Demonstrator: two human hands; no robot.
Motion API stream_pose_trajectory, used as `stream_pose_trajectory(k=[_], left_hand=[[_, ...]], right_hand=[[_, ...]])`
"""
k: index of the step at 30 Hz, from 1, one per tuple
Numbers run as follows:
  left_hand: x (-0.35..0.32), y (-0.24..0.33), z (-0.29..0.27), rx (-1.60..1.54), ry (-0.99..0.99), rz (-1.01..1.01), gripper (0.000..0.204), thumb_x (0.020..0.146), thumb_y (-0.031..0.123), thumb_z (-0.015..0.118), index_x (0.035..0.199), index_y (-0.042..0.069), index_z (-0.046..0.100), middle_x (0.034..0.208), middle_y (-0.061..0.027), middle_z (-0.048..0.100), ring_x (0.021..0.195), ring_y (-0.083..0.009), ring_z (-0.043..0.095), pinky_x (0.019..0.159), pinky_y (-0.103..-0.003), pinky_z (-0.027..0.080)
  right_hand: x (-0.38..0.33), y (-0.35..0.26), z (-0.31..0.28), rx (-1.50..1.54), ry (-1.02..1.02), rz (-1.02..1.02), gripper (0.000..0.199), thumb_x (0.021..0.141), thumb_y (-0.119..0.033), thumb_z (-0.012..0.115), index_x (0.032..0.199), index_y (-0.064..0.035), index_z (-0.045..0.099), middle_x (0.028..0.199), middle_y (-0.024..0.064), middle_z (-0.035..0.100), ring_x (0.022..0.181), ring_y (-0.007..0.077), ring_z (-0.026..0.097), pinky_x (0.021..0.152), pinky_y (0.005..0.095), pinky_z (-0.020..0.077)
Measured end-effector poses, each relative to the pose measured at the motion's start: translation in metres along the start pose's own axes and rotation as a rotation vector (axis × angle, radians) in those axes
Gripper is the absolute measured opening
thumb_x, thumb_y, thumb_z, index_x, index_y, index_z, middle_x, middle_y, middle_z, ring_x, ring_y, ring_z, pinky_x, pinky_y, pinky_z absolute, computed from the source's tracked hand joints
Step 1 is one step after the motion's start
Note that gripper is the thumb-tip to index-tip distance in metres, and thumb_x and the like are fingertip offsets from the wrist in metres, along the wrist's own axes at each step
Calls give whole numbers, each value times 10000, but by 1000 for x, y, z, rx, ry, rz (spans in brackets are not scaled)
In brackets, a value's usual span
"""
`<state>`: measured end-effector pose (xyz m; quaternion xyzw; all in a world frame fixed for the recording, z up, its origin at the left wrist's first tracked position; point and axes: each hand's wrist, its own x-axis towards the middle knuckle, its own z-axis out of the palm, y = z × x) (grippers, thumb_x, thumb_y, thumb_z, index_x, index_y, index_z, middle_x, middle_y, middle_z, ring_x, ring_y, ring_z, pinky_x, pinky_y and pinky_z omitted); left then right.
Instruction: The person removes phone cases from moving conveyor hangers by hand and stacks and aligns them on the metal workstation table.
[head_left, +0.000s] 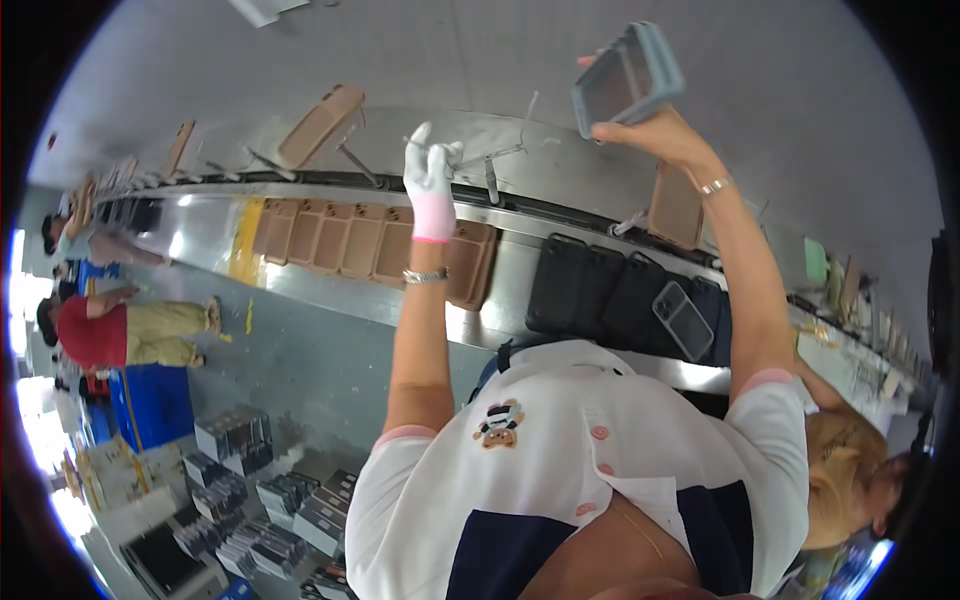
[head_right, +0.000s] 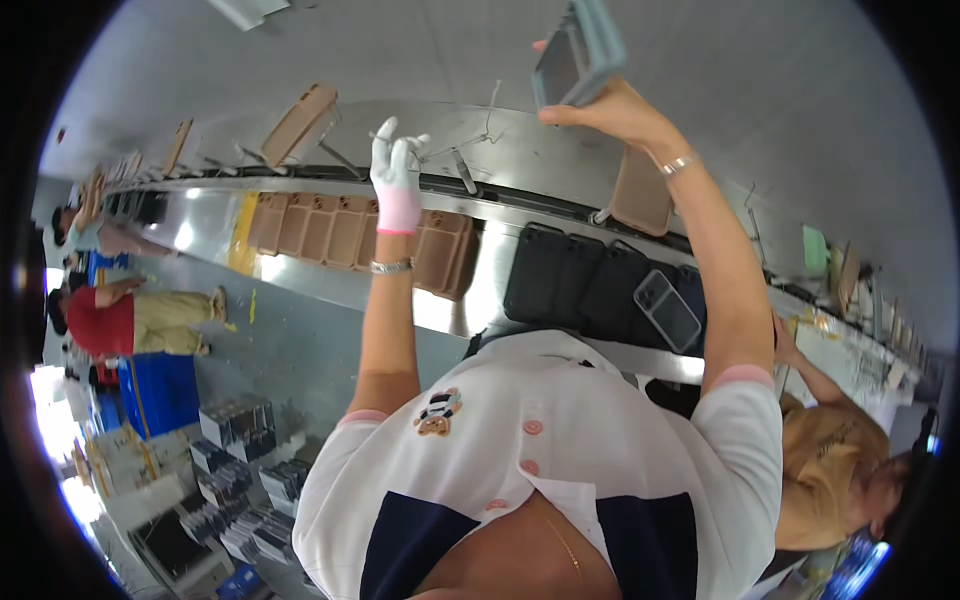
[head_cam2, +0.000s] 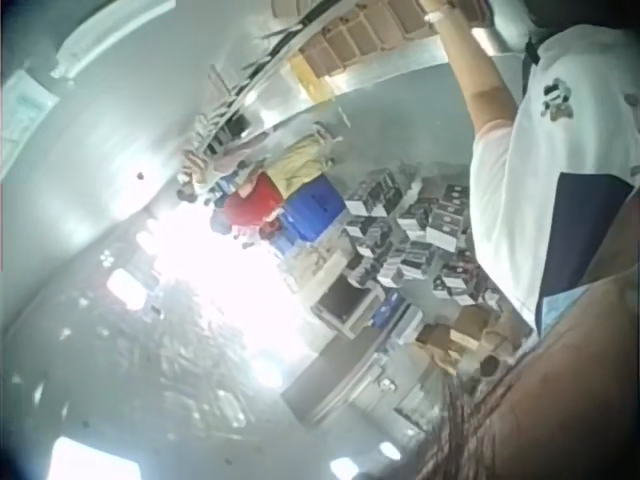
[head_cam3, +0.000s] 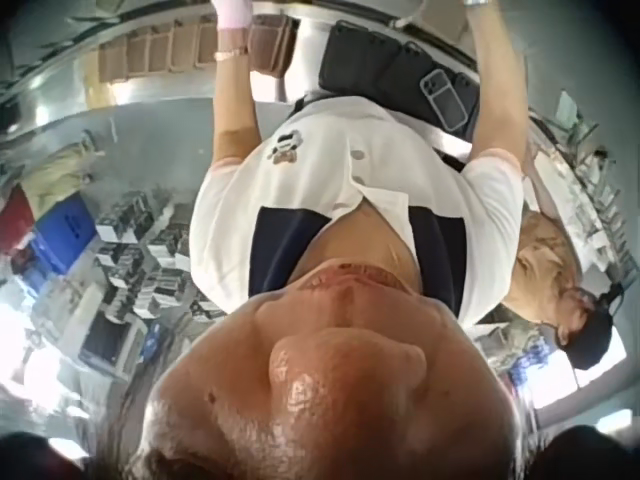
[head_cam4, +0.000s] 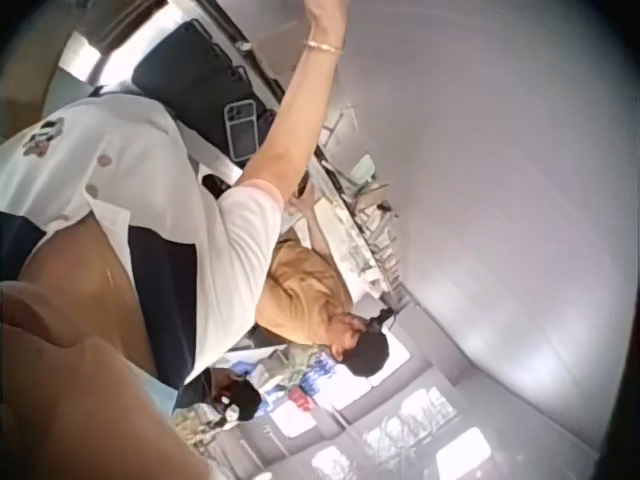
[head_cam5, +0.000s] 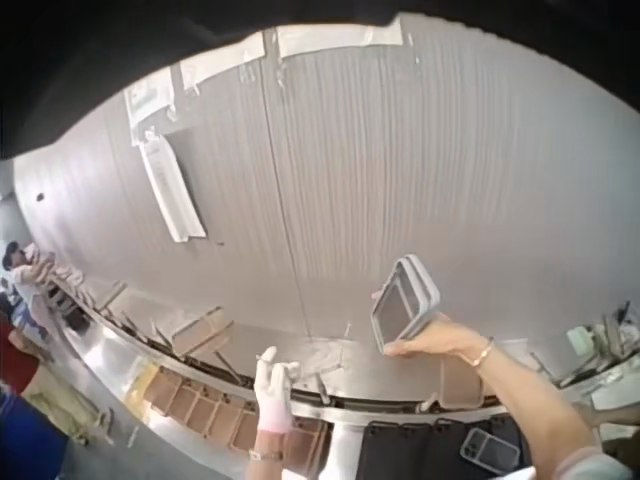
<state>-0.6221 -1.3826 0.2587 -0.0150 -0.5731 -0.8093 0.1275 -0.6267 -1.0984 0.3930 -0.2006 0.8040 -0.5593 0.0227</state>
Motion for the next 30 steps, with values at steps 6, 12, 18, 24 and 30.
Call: stream_pose_trajectory(k=[6,12,18,24,30], left_hand=[[-12,-24,36,-207,-356,-99,248,925,45,568,1150,-18,485,1043,-109,613,1001,-173,601,880,-271,484],[-52,-35,102,19,-476,-130,236,866,20,677,1010,6,490,1027,-96,617,1042,-169,622,864,-251,509],[-87,-39,175,190,-626,43,266,811,7,708,1041,8,575,877,-59,658,785,-103,628,664,-242,513],[-117,-74,240,-293,-838,-273,501,783,-29,725,1212,-26,467,955,-116,628,690,-163,621,558,-291,508],[-142,-93,140,215,-765,-322,507,874,81,692,1322,-39,486,1164,-151,625,1053,-176,614,966,-293,482]], right_hand=[[-58,30,-25,-25,-48,-20,885,632,-332,896,1375,-124,463,1341,29,536,1254,185,477,1041,365,409],[-103,15,-44,-327,97,-22,1012,546,-386,910,1363,-48,419,1350,52,493,1236,275,459,1057,424,379],[-111,14,-50,-898,-117,39,979,472,-303,891,1321,-59,470,1254,104,515,1176,320,439,1021,423,353],[-164,36,-120,-1045,-78,118,925,477,-276,886,1292,-79,497,1254,104,512,1174,335,443,990,425,361],[-280,7,-98,-735,81,231,994,549,-453,868,1312,0,419,1302,190,436,1177,352,442,1012,449,345]])
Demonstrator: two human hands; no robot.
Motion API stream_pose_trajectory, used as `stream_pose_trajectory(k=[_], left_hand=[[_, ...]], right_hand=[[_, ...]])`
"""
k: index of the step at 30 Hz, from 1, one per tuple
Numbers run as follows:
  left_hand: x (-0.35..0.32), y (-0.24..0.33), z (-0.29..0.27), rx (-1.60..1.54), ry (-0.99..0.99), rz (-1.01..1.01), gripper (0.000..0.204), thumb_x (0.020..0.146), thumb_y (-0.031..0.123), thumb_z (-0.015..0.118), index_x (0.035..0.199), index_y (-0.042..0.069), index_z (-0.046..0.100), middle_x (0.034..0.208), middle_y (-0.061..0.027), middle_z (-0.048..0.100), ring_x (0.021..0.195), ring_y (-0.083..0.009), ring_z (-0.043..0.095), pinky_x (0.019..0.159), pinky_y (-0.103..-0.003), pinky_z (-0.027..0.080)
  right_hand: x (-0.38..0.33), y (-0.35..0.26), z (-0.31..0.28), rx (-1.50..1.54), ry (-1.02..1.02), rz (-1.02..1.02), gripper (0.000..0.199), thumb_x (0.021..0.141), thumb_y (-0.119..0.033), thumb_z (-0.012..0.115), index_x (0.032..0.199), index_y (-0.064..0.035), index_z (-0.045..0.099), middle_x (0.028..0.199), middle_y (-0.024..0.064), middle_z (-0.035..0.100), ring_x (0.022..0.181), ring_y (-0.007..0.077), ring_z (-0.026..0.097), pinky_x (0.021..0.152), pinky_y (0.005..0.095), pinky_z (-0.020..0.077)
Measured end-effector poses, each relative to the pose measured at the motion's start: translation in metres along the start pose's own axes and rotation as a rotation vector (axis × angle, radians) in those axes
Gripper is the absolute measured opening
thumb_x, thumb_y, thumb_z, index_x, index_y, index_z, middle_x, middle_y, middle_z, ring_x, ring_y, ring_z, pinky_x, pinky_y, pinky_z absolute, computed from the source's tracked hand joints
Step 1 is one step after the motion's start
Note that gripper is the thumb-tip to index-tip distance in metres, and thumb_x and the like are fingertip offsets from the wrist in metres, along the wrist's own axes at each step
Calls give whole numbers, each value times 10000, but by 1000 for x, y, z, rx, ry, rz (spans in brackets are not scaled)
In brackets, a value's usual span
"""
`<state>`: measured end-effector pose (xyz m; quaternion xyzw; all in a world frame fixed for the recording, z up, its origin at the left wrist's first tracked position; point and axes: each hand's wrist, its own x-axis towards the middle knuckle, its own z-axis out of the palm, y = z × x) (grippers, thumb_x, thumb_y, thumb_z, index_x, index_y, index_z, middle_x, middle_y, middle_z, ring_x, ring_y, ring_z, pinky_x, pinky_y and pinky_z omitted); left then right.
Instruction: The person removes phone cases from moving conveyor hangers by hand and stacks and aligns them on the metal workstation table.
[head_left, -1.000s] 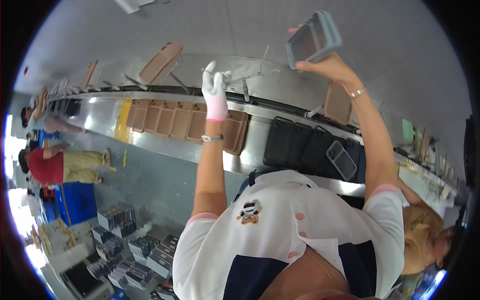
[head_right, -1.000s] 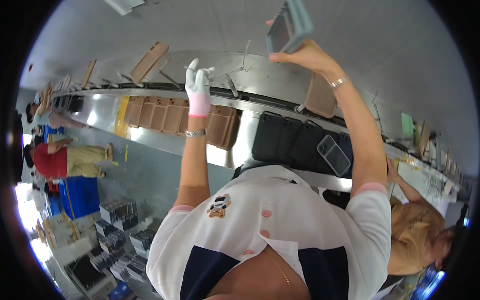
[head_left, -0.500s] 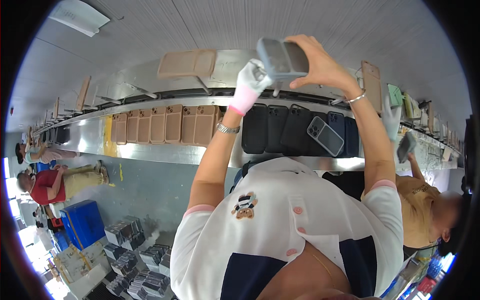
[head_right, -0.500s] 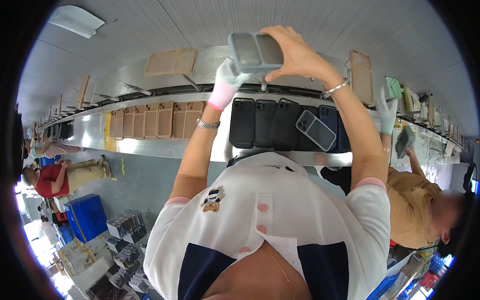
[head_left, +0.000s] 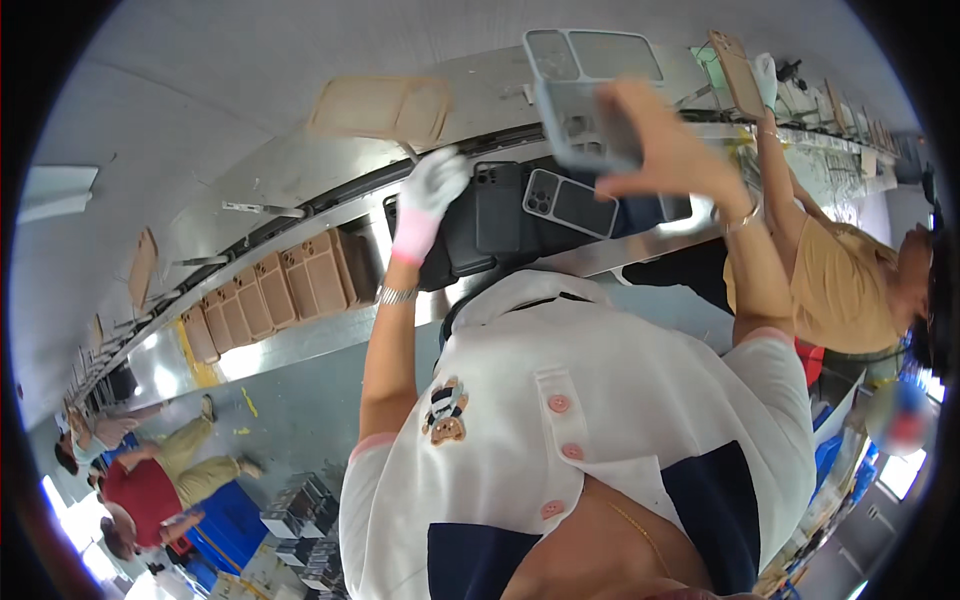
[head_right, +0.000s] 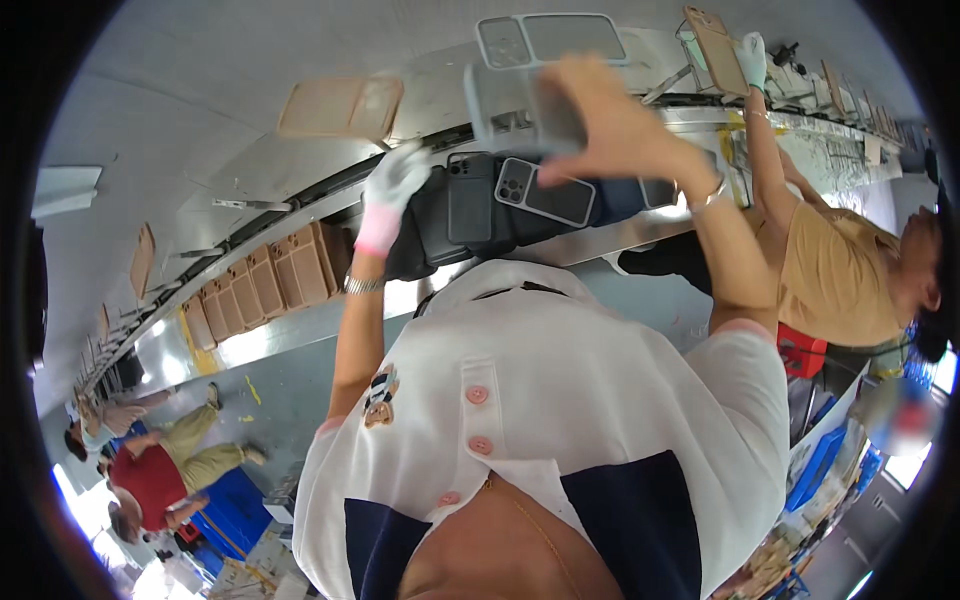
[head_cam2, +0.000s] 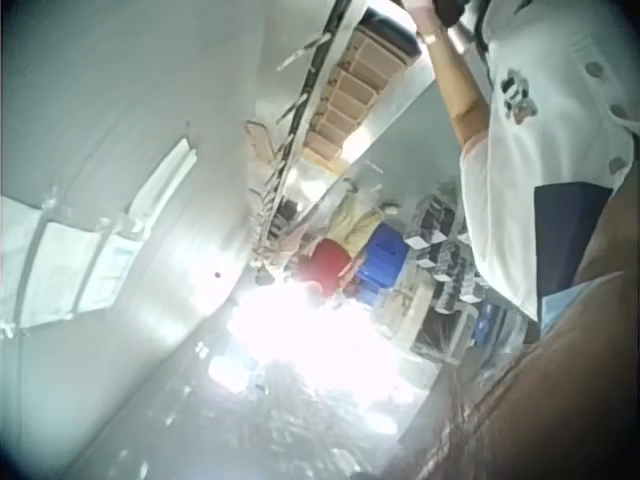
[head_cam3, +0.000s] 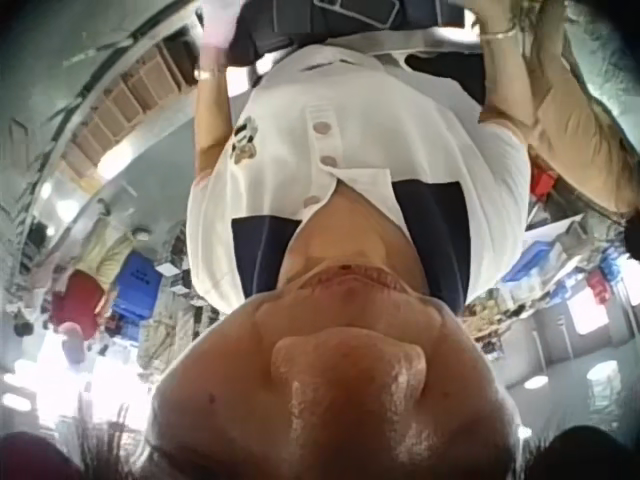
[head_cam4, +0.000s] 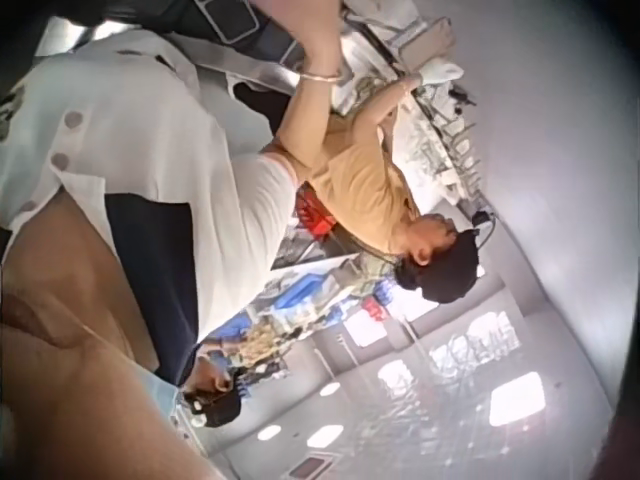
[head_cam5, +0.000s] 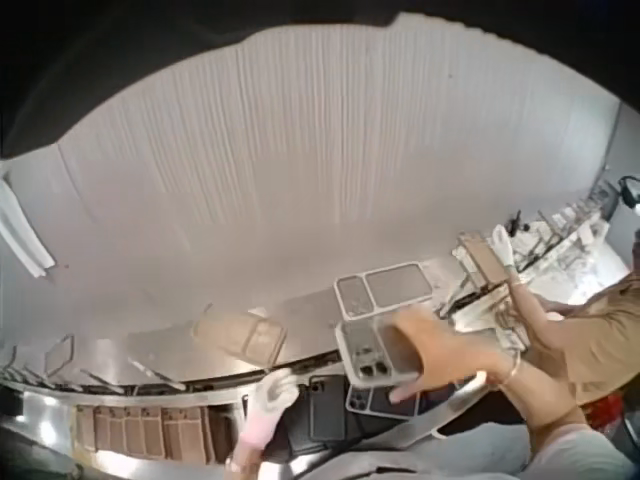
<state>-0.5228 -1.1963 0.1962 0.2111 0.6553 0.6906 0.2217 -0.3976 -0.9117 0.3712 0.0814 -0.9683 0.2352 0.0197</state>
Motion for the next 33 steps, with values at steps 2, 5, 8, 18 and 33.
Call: stream_pose_trajectory(k=[2,5,8,18,33], left_hand=[[-27,-9,-24,70,72,-40,416,909,67,642,1291,-43,519,1155,-138,630,1057,-164,608,954,-284,487],[-56,-15,-59,-12,264,-21,381,934,51,601,1281,-77,510,1144,-135,633,1058,-174,609,936,-275,497],[-77,-10,-96,-122,473,-38,383,966,57,549,1303,-104,462,1188,-190,609,1105,-225,595,958,-309,503],[-137,3,-218,-101,835,123,526,890,26,655,1360,-53,433,1272,-138,562,1154,-203,559,993,-301,465],[-36,70,-283,-151,747,328,310,970,47,486,1266,-47,479,874,-58,632,855,-138,624,837,-266,495]], right_hand=[[-30,11,48,73,-170,13,965,582,-479,856,1271,38,420,1242,207,448,1143,363,454,978,443,371],[-44,32,142,-137,-198,219,901,583,-458,859,1203,49,447,1180,190,466,1095,362,475,915,432,407],[-43,47,182,-329,-245,257,864,579,-418,864,1195,31,455,1149,179,474,1088,345,482,910,431,417],[-8,4,134,288,-512,239,1022,508,-255,846,1363,29,363,1377,268,404,1345,367,370,1118,382,276],[266,-183,103,747,-39,-394,991,652,-184,868,1467,-134,307,1448,39,436,1331,208,403,1097,381,368]])
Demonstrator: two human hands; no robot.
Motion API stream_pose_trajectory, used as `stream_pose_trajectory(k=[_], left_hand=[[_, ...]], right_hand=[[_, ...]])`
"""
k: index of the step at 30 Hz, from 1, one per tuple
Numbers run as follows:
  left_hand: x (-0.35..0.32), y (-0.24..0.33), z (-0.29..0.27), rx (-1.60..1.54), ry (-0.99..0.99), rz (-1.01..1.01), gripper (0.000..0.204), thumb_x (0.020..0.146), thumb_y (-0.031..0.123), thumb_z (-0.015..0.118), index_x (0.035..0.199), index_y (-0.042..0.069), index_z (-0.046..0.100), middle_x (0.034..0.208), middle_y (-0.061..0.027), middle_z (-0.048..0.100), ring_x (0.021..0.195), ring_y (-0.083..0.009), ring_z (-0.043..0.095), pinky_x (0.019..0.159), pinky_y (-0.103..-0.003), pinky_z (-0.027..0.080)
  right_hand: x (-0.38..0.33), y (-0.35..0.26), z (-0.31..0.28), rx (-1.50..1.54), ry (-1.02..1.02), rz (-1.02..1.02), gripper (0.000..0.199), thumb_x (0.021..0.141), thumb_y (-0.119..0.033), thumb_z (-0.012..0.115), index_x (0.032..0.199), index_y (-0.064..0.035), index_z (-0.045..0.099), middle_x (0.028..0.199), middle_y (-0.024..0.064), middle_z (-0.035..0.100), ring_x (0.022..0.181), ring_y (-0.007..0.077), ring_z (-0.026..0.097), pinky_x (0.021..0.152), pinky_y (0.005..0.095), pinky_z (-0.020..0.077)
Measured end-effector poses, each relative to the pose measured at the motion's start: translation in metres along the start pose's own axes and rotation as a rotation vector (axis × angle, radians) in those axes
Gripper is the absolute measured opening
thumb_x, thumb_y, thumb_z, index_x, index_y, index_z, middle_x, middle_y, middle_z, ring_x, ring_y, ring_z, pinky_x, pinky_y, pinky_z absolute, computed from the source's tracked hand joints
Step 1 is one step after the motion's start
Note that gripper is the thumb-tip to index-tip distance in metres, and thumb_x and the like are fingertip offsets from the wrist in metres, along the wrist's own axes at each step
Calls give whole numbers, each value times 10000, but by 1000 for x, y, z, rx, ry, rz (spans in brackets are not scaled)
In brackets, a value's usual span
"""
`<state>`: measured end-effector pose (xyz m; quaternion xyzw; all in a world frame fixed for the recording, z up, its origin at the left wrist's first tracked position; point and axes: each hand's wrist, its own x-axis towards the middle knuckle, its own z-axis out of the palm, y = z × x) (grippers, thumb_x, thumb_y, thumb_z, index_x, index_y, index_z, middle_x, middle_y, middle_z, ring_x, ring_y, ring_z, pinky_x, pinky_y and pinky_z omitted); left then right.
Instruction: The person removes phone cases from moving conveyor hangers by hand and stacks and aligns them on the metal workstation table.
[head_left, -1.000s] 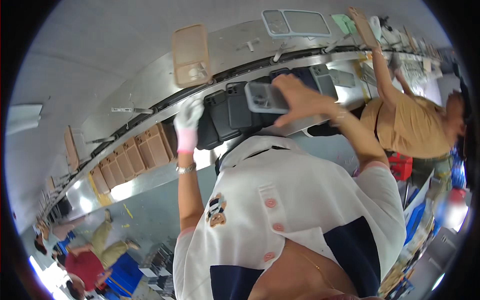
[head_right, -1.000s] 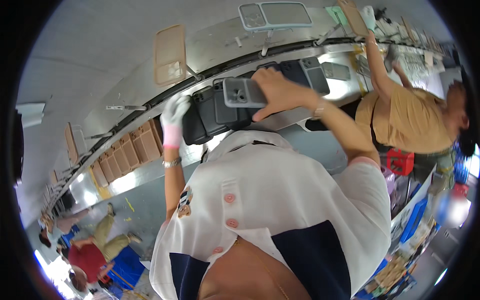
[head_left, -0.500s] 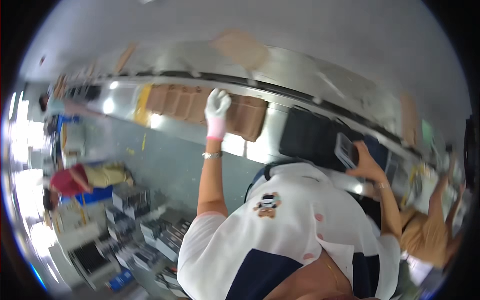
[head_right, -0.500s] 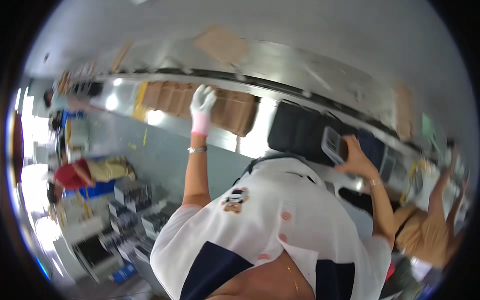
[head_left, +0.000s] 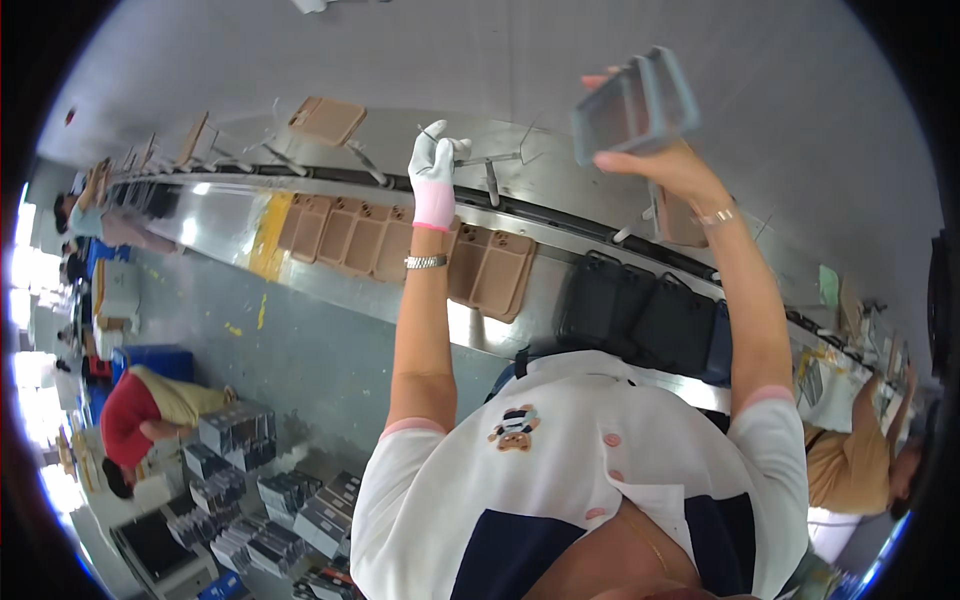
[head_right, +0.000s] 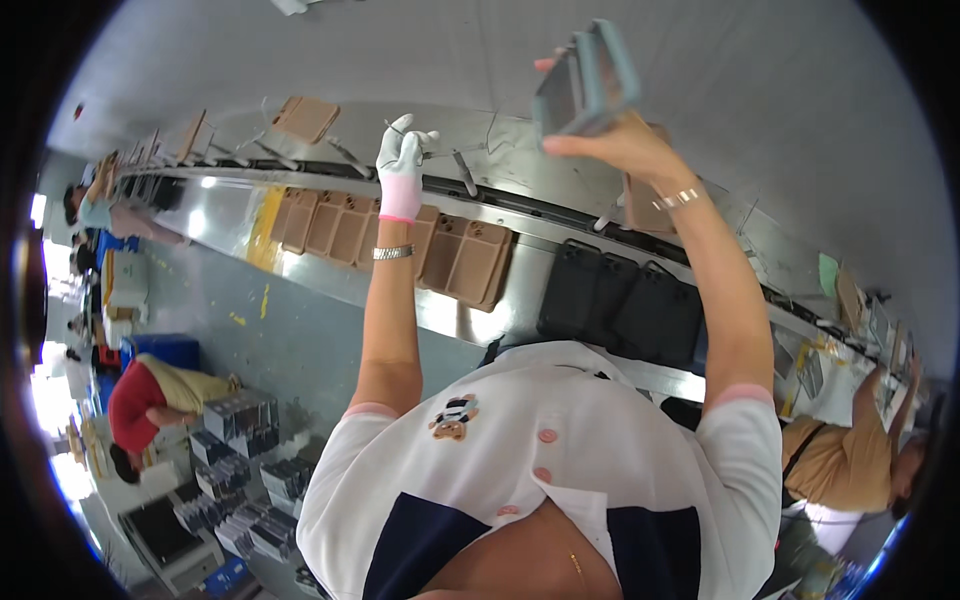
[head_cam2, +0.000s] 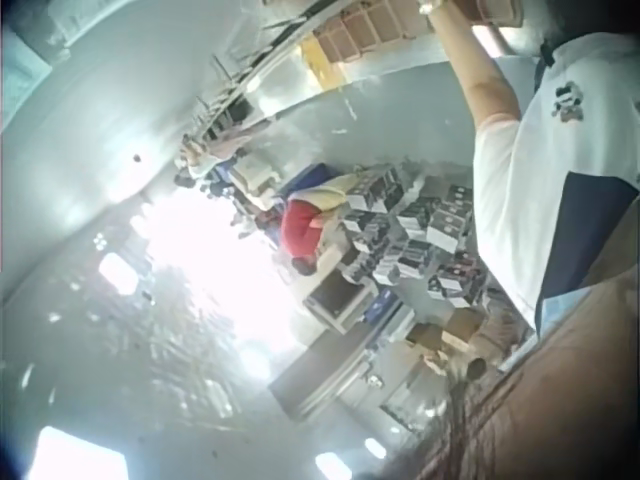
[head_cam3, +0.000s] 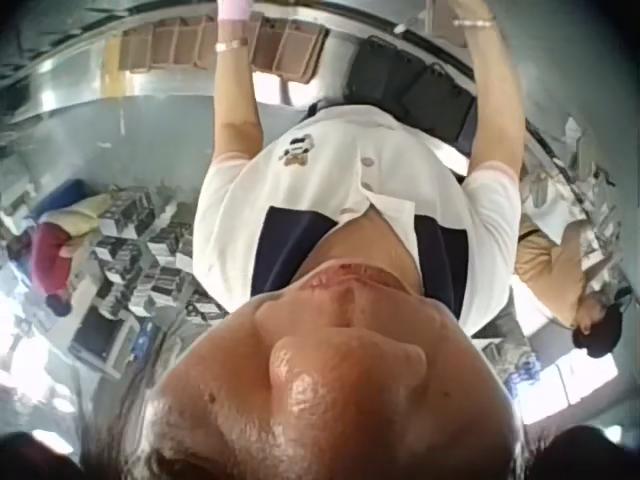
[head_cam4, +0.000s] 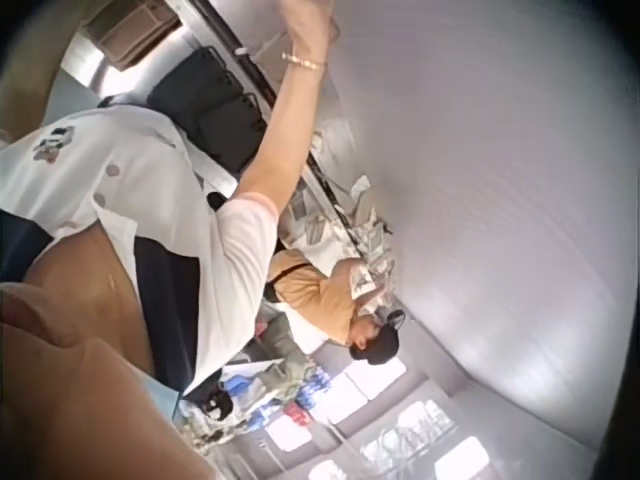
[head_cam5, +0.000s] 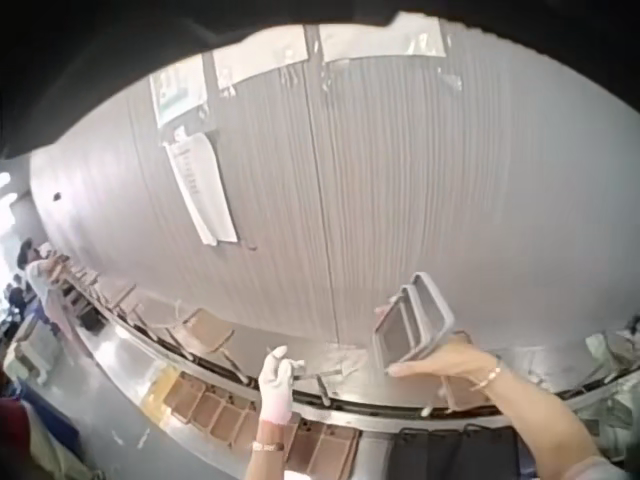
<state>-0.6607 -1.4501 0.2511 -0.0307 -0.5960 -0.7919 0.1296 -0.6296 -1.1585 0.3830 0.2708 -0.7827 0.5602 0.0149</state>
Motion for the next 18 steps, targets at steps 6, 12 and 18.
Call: stream_pose_trajectory(k=[6,12,18], left_hand=[[-25,-17,43,-117,-269,-54,249,944,60,557,1172,-22,503,988,-72,628,929,-148,609,879,-284,487],[-67,-17,108,-112,-413,-140,259,850,-3,695,998,24,485,984,-68,601,1149,-181,570,976,-303,458],[-98,-15,172,126,-625,-5,242,812,17,694,1015,26,563,864,-30,652,794,-75,618,703,-264,522]], right_hand=[[-32,14,-23,92,-115,217,1006,630,-209,882,1460,-130,319,1415,32,476,1334,220,405,1116,381,347],[-89,-5,-42,-71,128,84,1010,564,-274,919,1413,-122,395,1328,70,533,1304,250,431,1103,381,351],[-89,-3,-46,-753,-165,124,916,516,-223,882,1317,-59,470,1216,103,529,1152,308,442,1029,419,364]])
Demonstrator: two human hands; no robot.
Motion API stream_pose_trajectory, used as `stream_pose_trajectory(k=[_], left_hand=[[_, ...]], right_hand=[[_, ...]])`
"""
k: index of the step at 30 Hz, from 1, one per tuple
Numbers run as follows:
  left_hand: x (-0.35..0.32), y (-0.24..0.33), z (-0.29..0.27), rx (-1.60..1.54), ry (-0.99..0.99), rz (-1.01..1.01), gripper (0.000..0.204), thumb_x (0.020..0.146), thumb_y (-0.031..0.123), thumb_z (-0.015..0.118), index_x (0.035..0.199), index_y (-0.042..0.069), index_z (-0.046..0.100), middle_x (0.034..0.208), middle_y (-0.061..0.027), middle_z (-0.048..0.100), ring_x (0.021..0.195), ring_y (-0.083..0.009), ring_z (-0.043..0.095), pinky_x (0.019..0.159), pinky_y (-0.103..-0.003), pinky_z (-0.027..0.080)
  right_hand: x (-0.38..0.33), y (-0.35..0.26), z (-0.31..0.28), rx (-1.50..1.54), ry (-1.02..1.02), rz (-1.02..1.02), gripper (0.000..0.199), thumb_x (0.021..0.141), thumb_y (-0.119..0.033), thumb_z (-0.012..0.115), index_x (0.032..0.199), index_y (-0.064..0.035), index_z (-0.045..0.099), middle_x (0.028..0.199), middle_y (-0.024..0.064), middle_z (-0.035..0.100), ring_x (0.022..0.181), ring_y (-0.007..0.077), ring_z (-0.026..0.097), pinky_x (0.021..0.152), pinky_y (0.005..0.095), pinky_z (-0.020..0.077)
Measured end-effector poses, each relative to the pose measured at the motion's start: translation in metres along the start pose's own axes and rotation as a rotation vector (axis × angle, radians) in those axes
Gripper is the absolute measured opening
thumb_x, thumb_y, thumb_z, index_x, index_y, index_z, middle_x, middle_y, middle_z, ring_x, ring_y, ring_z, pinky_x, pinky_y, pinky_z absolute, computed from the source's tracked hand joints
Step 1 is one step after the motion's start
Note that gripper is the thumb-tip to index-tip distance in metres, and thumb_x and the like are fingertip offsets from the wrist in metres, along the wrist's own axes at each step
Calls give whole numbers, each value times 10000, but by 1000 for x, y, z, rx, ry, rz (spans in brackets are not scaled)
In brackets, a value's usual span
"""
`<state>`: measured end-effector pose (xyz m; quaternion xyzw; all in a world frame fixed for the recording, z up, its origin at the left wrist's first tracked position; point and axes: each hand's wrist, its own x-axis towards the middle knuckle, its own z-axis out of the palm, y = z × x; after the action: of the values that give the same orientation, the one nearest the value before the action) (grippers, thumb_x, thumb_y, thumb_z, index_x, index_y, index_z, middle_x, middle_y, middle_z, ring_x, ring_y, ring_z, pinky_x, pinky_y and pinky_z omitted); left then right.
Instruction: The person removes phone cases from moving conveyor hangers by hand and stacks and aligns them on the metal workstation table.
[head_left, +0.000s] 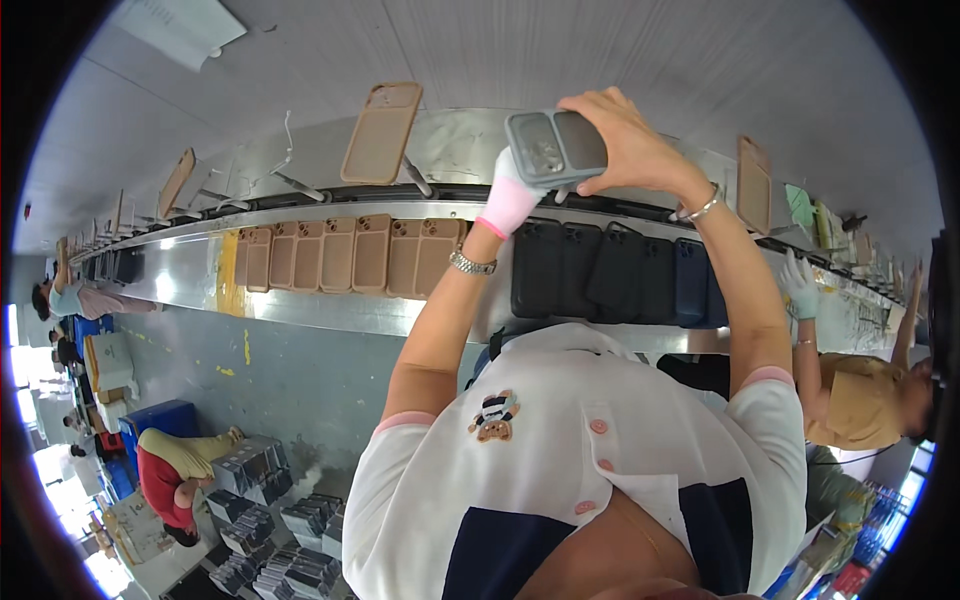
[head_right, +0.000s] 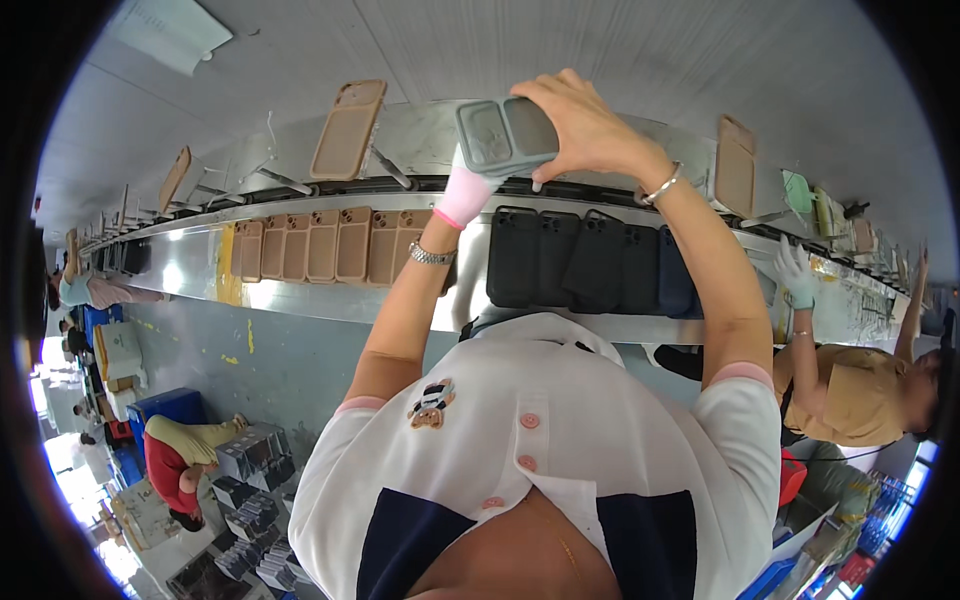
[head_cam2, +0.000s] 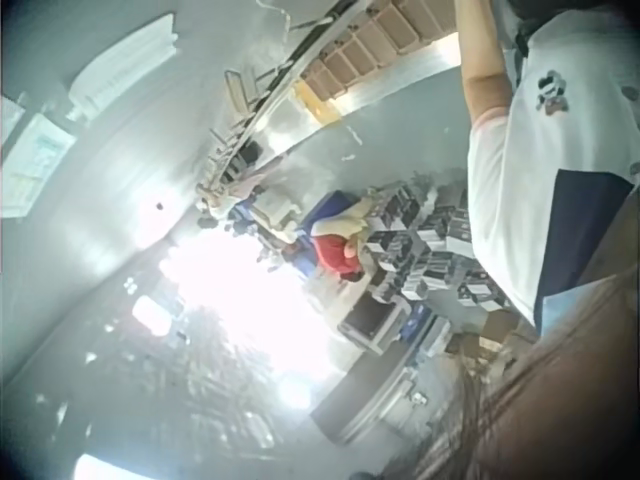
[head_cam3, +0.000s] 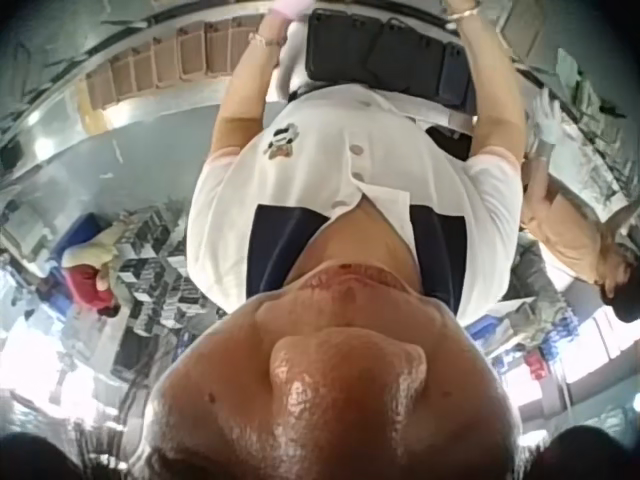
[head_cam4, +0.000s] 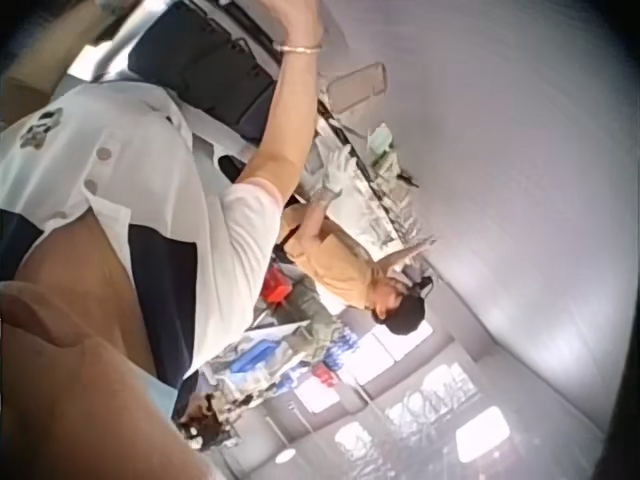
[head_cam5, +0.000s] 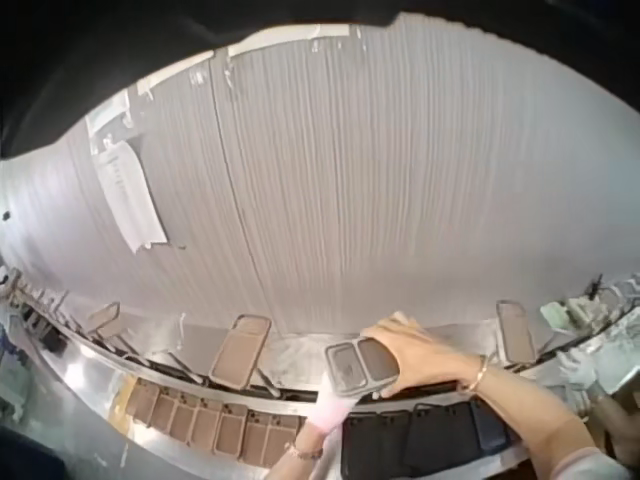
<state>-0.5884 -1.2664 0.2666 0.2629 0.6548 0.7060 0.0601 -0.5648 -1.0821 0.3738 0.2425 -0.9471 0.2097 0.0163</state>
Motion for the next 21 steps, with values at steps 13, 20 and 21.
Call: stream_pose_trajectory(k=[13,20,21], left_hand=[[-47,-65,5,-170,-184,-343,467,909,94,660,1329,-14,488,1184,-115,642,1089,-155,607,964,-283,490],[-108,-67,-141,-181,636,-356,428,911,65,627,1312,-28,506,1154,-81,629,1047,-140,590,903,-266,487],[-109,-63,-160,-17,765,-286,501,892,67,651,1346,-26,462,1195,-94,602,1076,-153,577,916,-279,482]], right_hand=[[-101,105,-73,105,122,312,1013,615,-464,840,1383,32,405,1413,211,422,1349,350,375,1125,429,295],[-78,72,-57,547,304,182,1009,657,-506,835,1411,-3,391,1355,122,484,1287,253,443,1100,386,308],[-68,61,-52,568,304,161,1001,664,-519,829,1407,-7,394,1341,111,488,1276,240,449,1094,379,311]])
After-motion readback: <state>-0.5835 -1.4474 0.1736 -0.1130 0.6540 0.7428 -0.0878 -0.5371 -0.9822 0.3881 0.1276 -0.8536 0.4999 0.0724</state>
